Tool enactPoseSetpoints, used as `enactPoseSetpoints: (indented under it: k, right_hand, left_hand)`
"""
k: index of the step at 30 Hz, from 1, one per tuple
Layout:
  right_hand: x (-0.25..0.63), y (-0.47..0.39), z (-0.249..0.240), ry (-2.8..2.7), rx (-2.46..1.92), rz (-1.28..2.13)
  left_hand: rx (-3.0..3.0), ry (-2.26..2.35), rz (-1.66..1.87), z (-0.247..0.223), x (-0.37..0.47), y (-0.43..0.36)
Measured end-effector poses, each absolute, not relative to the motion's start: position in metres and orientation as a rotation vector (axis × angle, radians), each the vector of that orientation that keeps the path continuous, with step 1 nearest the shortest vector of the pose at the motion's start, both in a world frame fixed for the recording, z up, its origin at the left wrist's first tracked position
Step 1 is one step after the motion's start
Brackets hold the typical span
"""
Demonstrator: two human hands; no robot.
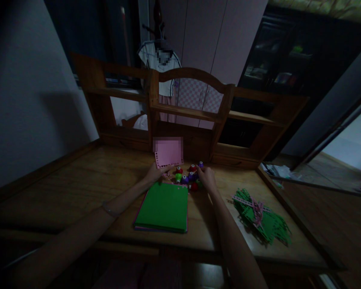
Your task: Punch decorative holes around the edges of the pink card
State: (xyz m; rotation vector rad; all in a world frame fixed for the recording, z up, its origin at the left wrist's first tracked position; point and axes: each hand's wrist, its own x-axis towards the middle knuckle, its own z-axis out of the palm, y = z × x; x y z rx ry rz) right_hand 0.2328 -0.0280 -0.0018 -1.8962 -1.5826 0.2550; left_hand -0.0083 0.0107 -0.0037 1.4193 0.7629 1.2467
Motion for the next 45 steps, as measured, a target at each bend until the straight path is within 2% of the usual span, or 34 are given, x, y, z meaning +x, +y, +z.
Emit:
enactPoseSetpoints:
  k: [22, 28, 34, 40, 45]
  right_hand:
    - [0.225, -0.035, 0.007, -1.641, -1.806, 0.207]
    - [0.214, -0.041, 0.009, -1.912, -1.752, -0.056]
    - [0.214, -0.050, 0.011, -1.986, -1.883, -0.291]
    - [0.215, -0.048, 0.014, -2.124, -1.784, -0.221]
    - [0.209, -0.048, 0.019, -1.846, -1.676, -0.083]
  left_hand:
    - [1.320, 0.827, 1.225, -0.011, -0.009, 0.018]
    - [1.250, 0.824, 1.243, -0.016, -0.009, 0.021]
    - [1.244, 0.870, 1.271, -0.015, -0.010, 0.021]
    - [1.215, 0.950, 1.313, -0.013, -0.013, 0.020]
    - [1.183, 0.960, 1.340, -0.018, -0.012, 0.024]
